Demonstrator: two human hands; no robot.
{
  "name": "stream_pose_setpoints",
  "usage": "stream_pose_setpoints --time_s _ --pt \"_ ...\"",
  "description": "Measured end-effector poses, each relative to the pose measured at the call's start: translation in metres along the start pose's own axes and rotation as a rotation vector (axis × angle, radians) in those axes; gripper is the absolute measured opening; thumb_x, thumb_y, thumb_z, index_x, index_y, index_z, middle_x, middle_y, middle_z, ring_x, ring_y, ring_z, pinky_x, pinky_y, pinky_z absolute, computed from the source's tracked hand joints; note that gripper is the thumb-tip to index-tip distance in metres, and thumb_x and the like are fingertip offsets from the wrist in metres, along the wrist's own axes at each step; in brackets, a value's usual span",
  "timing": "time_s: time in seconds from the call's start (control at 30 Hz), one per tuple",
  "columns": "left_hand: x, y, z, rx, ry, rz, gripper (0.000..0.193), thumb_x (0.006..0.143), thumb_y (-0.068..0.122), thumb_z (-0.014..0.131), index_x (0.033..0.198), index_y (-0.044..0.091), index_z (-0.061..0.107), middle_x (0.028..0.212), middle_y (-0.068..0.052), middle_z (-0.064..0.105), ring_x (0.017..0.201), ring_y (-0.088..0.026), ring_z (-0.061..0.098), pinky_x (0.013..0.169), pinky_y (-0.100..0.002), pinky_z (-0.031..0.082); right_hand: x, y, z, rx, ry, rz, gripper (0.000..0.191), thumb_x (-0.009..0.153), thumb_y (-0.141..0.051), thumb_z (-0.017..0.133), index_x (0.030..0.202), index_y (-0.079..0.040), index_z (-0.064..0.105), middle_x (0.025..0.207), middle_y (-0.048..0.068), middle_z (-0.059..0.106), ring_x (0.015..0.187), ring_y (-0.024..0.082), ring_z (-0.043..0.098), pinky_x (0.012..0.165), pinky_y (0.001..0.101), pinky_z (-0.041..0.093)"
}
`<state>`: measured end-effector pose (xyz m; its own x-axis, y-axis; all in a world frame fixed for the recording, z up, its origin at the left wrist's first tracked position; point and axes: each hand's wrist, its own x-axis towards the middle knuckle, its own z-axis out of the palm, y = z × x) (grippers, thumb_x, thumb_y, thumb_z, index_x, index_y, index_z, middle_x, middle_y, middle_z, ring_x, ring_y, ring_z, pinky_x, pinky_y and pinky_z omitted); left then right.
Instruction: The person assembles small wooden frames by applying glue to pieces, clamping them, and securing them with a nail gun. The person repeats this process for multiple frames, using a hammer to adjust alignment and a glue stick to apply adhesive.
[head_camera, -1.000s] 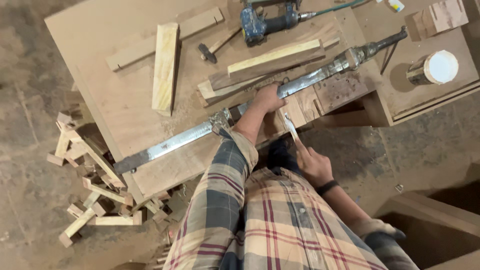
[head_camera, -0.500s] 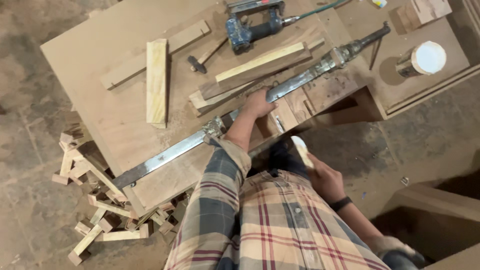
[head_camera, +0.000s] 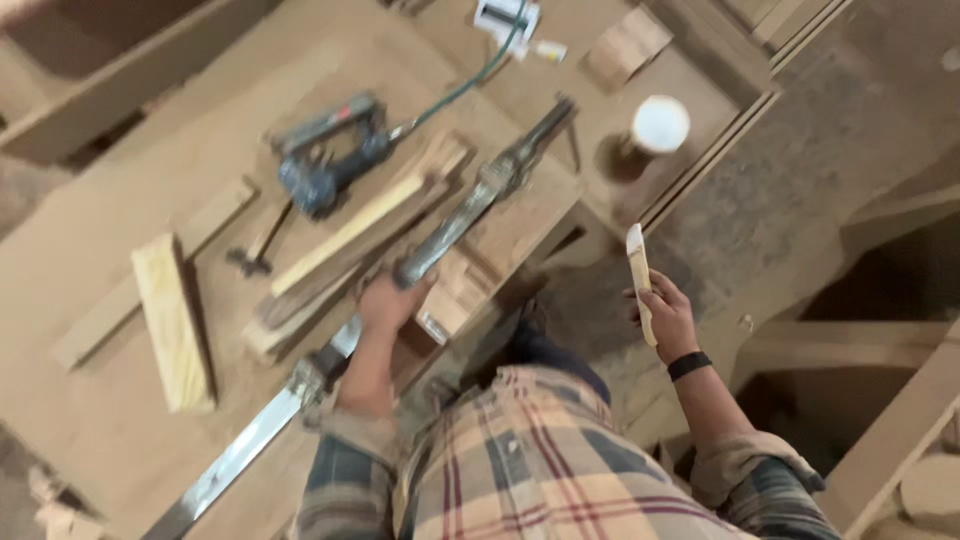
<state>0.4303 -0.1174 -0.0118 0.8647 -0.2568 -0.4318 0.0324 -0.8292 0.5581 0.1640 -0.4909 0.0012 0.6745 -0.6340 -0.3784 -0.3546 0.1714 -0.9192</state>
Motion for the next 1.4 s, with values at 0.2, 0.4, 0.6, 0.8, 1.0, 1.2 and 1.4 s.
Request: stream_pose_setpoints --time_s 0.2,0.4,0.6,0.8,1.0,1.2,1.4 --pt "0.017 0.001 0.011 0.061 -0.048 -0.127 0.086 0.069 0.074 0.070 0.132 0.015 0.067 0.121 -0.020 0.072 0.116 -0.040 0.067 0.097 -0.049 0.052 0.111 -0.048 -0.036 0.070 -0.057 0.005 0.041 0.099 -0.006 0.058 0.139 0.001 0.060 0.104 0.007 0.069 0.080 0.018 0.069 0.068 0.0337 0.057" --pt "0.024 -0.009 0.015 0.011 -0.043 -0.169 0.102 0.065 0.076 0.075 0.138 0.006 0.063 0.124 -0.021 0.073 0.119 -0.037 0.068 0.104 -0.042 0.050 0.199 -0.094 -0.059 -0.651 0.088 -0.204 0.038 0.095 -0.013 0.064 0.132 -0.008 0.067 0.103 0.017 0.074 0.086 0.027 0.073 0.076 0.0387 0.058" --pt "0.028 -0.003 0.012 -0.052 -0.033 -0.188 0.105 0.058 0.074 0.077 0.143 0.014 0.063 0.125 -0.016 0.072 0.121 -0.032 0.066 0.105 -0.040 0.046 0.273 -0.120 -0.066 -1.054 0.043 -0.558 0.040 0.085 -0.015 0.063 0.124 -0.012 0.073 0.113 0.021 0.074 0.099 0.042 0.069 0.088 0.0488 0.055" --pt "0.026 0.001 0.011 -0.081 -0.024 -0.280 0.103 0.054 0.072 0.081 0.137 0.012 0.067 0.119 -0.015 0.078 0.116 -0.029 0.072 0.103 -0.037 0.050 0.287 -0.129 -0.067 -1.191 0.019 -0.465 0.037 0.084 -0.016 0.062 0.118 -0.012 0.075 0.100 0.021 0.074 0.095 0.042 0.069 0.085 0.0514 0.055" --pt "0.028 -0.001 0.013 -0.063 -0.020 -0.245 0.106 0.055 0.075 0.082 0.137 0.011 0.065 0.121 -0.014 0.076 0.120 -0.029 0.069 0.108 -0.038 0.046 0.260 -0.091 -0.074 -0.500 -0.078 0.066 0.024 0.096 -0.012 0.061 0.114 0.002 0.070 0.084 0.012 0.072 0.066 0.024 0.070 0.060 0.0393 0.055" --pt "0.028 -0.008 0.018 0.041 -0.020 -0.220 0.103 0.059 0.077 0.078 0.140 0.014 0.064 0.124 -0.013 0.075 0.122 -0.030 0.066 0.111 -0.041 0.041 0.227 -0.053 -0.100 -0.148 -0.038 0.220 0.027 0.098 -0.011 0.059 0.120 0.003 0.066 0.082 0.011 0.068 0.060 0.020 0.062 0.053 0.0335 0.050" --pt "0.030 -0.011 0.019 0.002 -0.055 -0.109 0.099 0.067 0.078 0.070 0.142 0.015 0.061 0.123 -0.016 0.074 0.119 -0.034 0.067 0.102 -0.043 0.050 0.143 -0.056 -0.078 -0.265 0.052 -0.251 0.033 0.099 -0.013 0.064 0.130 -0.002 0.066 0.091 0.005 0.070 0.071 0.014 0.066 0.062 0.0303 0.054"
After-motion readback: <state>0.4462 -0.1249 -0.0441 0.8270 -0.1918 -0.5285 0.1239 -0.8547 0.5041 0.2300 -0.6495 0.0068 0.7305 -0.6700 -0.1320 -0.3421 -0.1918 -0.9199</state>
